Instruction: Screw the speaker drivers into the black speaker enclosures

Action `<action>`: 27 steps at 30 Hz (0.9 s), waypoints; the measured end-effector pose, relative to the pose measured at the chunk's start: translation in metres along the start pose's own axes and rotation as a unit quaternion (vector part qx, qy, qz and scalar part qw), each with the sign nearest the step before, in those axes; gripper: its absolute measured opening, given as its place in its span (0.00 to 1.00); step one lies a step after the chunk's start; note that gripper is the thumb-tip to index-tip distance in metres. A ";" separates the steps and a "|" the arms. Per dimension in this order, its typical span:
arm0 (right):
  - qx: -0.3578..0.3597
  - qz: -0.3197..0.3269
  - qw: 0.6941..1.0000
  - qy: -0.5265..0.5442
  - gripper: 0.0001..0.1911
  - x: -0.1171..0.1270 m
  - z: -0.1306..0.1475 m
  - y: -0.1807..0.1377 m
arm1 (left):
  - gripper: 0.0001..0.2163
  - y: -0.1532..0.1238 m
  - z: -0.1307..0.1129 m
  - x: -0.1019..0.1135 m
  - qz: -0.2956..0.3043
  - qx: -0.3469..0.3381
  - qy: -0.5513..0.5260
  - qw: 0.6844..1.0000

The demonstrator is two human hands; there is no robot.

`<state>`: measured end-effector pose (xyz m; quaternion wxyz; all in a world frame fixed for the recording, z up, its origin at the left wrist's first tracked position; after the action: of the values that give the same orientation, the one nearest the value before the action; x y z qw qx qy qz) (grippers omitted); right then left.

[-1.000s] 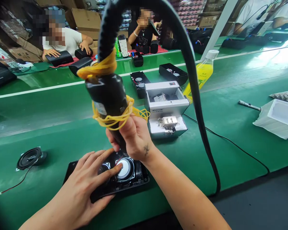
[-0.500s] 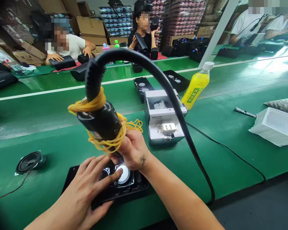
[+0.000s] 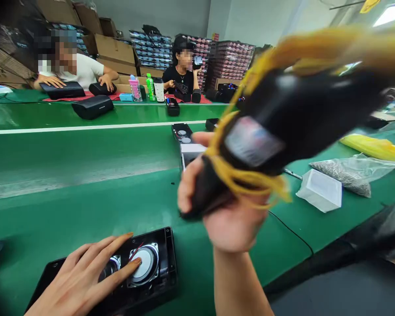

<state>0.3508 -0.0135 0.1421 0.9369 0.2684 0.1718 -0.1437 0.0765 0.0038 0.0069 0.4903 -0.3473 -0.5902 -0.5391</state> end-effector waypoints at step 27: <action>0.089 -0.063 0.986 -0.123 0.37 0.049 0.003 0.012 | 0.49 -0.001 -0.003 0.010 0.057 0.020 -0.038 0.997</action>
<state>0.3999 -0.0138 0.1309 0.9126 0.3194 0.0580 -0.2487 0.0732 -0.0007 0.0161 0.5042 -0.3906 -0.5980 -0.4854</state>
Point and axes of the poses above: each hand's wrist, its own y-axis towards the middle knuckle, its own x-axis out of the back of the hand, z = x × y, the point moved 4 cm from there along y, towards the middle knuckle, and after that the axes turned 10 degrees about -x, right-handed, at the moved point
